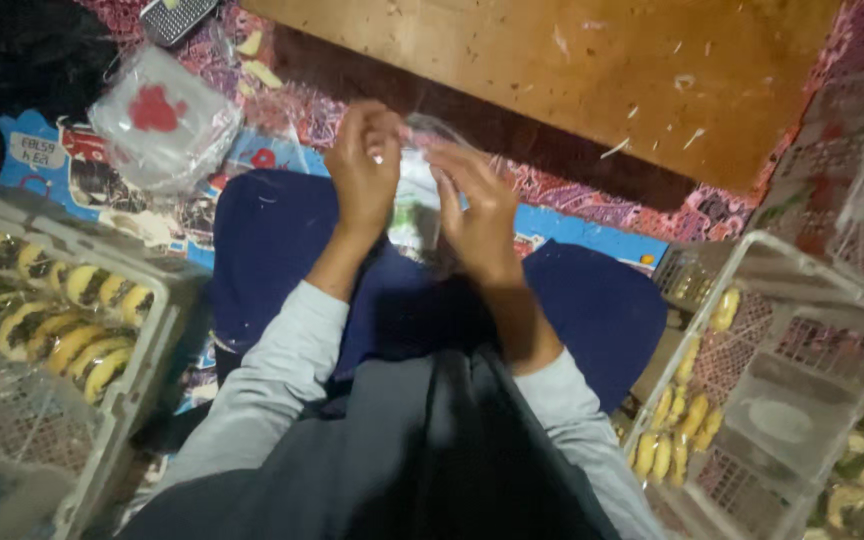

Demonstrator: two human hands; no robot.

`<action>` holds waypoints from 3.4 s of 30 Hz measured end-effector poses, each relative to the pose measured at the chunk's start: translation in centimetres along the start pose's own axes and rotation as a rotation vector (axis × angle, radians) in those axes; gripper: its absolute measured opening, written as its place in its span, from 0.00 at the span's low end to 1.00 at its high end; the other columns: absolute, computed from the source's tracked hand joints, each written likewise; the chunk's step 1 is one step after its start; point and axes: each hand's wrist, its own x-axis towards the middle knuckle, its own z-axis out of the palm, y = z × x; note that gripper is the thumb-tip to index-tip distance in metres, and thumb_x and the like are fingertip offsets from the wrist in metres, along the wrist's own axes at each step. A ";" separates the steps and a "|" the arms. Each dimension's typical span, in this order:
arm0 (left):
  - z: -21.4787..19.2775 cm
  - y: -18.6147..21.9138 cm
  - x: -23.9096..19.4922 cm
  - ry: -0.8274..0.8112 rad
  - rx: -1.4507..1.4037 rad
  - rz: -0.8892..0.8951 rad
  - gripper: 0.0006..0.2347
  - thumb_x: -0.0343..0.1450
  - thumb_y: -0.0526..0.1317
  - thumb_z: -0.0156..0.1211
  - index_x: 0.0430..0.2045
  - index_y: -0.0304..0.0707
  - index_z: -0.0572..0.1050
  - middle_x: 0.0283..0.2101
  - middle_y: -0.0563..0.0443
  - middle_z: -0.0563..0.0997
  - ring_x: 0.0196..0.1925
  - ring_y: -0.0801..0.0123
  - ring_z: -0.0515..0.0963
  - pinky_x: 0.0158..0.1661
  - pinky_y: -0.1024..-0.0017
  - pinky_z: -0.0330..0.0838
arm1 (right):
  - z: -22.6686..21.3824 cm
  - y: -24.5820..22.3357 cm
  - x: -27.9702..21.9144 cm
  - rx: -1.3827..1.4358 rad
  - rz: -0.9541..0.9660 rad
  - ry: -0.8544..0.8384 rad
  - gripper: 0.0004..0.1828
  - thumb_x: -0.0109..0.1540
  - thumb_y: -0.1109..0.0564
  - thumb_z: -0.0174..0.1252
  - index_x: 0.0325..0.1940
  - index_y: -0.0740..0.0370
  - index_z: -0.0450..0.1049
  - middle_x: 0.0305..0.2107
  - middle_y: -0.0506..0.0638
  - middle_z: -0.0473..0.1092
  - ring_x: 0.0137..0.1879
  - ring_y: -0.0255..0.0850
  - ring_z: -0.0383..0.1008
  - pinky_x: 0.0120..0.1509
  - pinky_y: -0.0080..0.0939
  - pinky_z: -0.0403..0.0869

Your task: The person sits on a mat and repeatedly picks up doughnuts from a wooden board, places them into clear plastic bags, and then puts the packaged doughnuts into a white plastic crate. The person handles the doughnuts one at a time throughout the clip.

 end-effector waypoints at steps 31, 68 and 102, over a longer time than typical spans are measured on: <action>-5.1 -14.8 22.3 0.603 -2.078 -0.551 0.21 0.70 0.57 0.56 0.43 0.37 0.73 0.44 0.36 0.78 0.48 0.49 0.78 0.64 0.29 0.54 | 10.4 6.3 34.8 -0.257 0.008 -0.164 0.53 0.53 0.40 0.78 0.72 0.70 0.61 0.59 0.65 0.69 0.66 0.58 0.66 0.71 0.64 0.63; -16.6 -3.7 -10.9 0.363 -0.647 -0.503 0.07 0.78 0.31 0.55 0.42 0.22 0.77 0.41 0.41 0.85 0.45 0.64 0.86 0.50 0.69 0.81 | 9.0 -13.3 -0.5 -0.018 -0.262 -0.625 0.07 0.64 0.53 0.66 0.39 0.57 0.84 0.28 0.57 0.77 0.32 0.54 0.78 0.36 0.51 0.74; -16.9 -3.9 -12.1 0.301 -0.174 -0.360 0.08 0.78 0.33 0.63 0.30 0.28 0.75 0.33 0.51 0.75 0.36 0.76 0.71 0.38 0.77 0.66 | 12.3 -3.2 -6.5 0.451 0.215 -0.123 0.16 0.74 0.54 0.51 0.36 0.67 0.71 0.32 0.51 0.65 0.40 0.38 0.67 0.46 0.39 0.68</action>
